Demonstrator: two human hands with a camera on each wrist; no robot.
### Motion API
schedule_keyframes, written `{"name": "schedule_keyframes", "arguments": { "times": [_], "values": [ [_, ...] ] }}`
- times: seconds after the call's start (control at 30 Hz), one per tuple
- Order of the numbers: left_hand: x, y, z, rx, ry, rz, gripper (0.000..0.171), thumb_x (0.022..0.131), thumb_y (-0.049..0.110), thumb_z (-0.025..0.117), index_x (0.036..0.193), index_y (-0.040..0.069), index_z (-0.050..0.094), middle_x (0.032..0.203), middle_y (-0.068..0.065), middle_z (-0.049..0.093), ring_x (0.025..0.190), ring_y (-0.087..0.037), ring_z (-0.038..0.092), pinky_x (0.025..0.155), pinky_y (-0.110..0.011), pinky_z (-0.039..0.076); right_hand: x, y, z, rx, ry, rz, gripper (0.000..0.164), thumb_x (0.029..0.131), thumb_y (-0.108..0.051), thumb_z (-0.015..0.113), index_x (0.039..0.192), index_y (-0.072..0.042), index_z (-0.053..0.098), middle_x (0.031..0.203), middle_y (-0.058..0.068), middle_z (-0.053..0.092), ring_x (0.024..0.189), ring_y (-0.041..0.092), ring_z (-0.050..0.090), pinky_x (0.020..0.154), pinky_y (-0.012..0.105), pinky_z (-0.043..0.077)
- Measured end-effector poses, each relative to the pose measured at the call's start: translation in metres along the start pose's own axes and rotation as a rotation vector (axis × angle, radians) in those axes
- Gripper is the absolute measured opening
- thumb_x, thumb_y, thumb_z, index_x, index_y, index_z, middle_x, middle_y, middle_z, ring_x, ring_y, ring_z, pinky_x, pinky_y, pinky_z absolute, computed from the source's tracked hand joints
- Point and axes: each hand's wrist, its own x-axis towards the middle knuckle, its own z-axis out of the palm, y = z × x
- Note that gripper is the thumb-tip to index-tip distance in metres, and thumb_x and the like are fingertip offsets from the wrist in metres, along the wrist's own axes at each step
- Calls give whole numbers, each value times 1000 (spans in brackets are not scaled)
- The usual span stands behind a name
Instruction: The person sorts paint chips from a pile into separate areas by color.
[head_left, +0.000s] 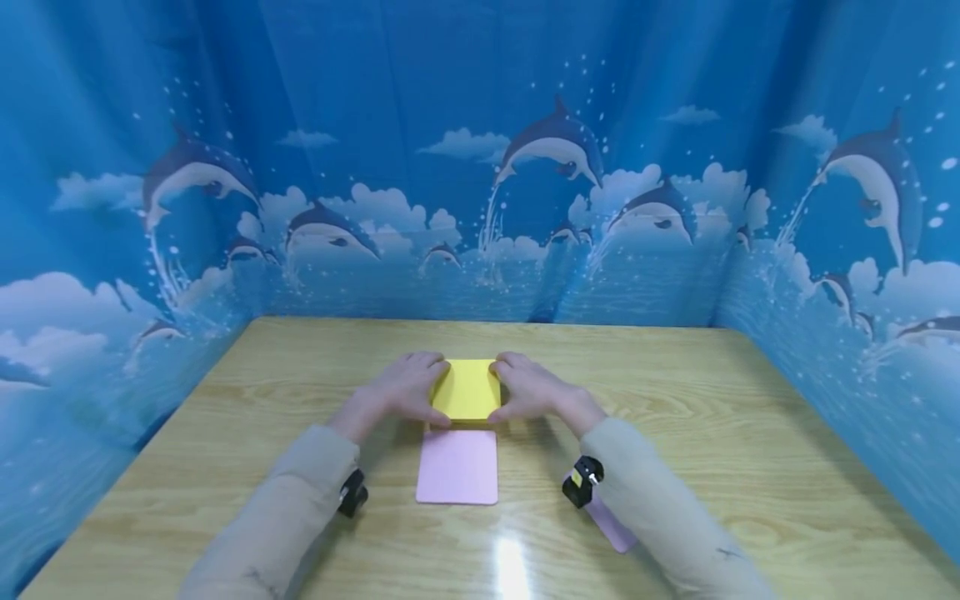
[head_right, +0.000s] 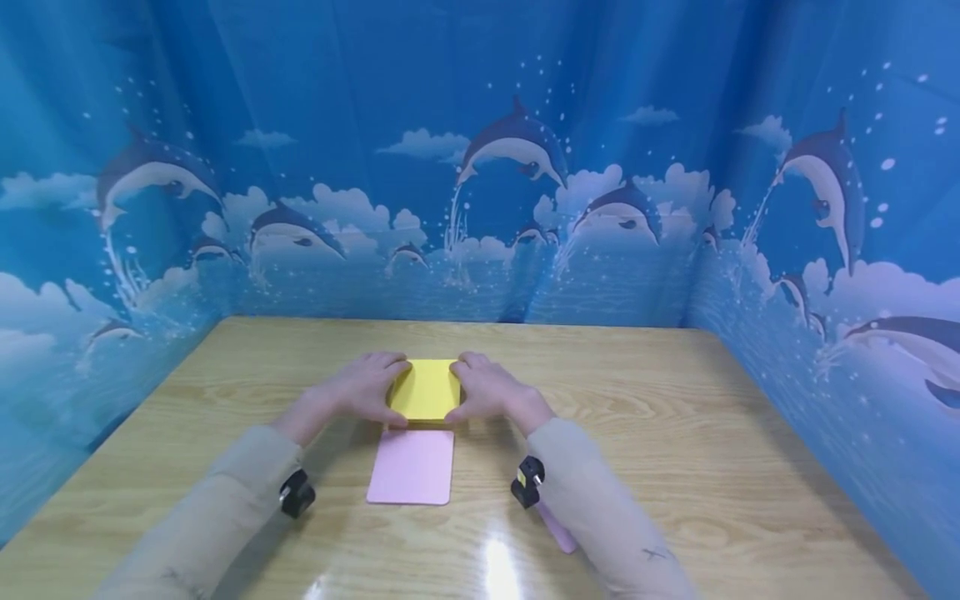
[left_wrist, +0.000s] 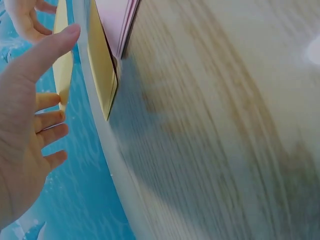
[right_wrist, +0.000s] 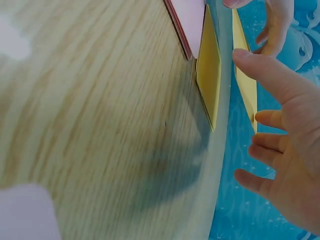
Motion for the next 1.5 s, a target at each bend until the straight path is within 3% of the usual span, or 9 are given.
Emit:
{"name": "schedule_keyframes", "arguments": {
  "times": [0.47,0.97,1.37,1.5],
  "values": [
    [1,-11,6,-62,-88,-49,90,72,56,69,137,1,40,141,-19,36,131,-33,30,106,-48,24,21,-4,15,66,-76,77,84,77,-45,71,137,3,37,143,20,32,131,31,30,106,39,28],
    [6,-16,21,-30,-133,-42,85,72,58,65,136,7,44,138,-14,41,128,-31,35,105,-49,26,23,-8,25,58,-164,112,85,77,-52,67,140,-4,36,145,15,31,132,29,29,106,40,29],
    [3,-17,18,17,-107,3,87,74,63,61,140,10,40,137,-15,41,127,-32,35,105,-49,25,22,-5,21,18,-172,120,88,78,-56,64,143,-5,33,146,14,29,133,28,27,106,42,28],
    [3,-18,15,26,-90,3,90,74,66,59,139,8,39,138,-15,41,127,-32,35,106,-49,24,21,0,17,-2,-116,95,82,81,-53,62,141,-5,36,143,14,33,131,28,31,105,42,30]
  ]
}}
